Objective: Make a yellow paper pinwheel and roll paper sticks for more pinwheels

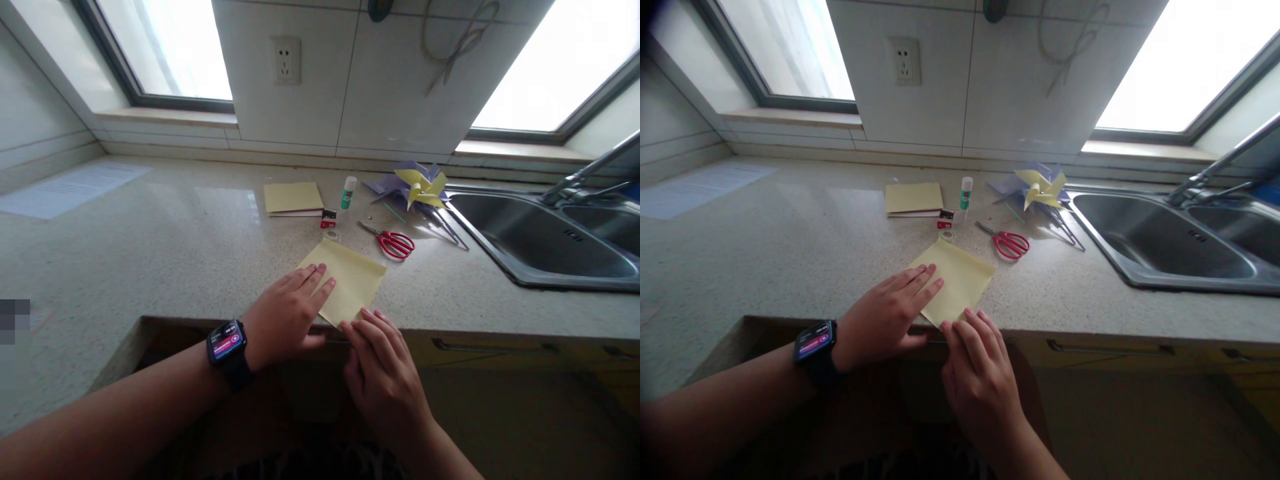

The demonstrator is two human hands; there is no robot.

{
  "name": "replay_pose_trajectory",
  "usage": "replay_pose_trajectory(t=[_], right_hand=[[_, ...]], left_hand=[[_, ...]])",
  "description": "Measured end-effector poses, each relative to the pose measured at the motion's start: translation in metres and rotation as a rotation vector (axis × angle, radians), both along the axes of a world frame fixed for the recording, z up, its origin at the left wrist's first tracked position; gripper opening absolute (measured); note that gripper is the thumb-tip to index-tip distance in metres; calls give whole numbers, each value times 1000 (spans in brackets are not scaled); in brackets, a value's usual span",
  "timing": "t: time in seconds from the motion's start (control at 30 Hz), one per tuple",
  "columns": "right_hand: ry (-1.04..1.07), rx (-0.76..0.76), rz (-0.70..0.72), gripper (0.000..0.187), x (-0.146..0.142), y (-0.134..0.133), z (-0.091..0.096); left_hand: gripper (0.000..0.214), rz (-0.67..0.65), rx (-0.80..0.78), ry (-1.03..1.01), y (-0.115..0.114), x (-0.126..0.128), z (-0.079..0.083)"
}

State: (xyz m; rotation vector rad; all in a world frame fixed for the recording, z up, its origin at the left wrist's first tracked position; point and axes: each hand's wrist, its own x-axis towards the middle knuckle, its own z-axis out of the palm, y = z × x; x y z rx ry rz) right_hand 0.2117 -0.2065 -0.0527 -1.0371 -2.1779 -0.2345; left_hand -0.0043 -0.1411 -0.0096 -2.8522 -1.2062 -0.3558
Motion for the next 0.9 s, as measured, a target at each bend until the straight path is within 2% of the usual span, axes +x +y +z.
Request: replay_pose_trajectory(t=[0.33,0.67,0.9], right_hand=[[-61,-51,-80,53,-6,2,4],[-103,-193,-165,58,-10,5,7],[-82,-184,-169,57,-16,5,12]], left_hand=[[84,-12,1,-19,0,1,0],[84,-3,-9,-4,-2,1,0],[82,-46,-1,27,-1,0,-3]])
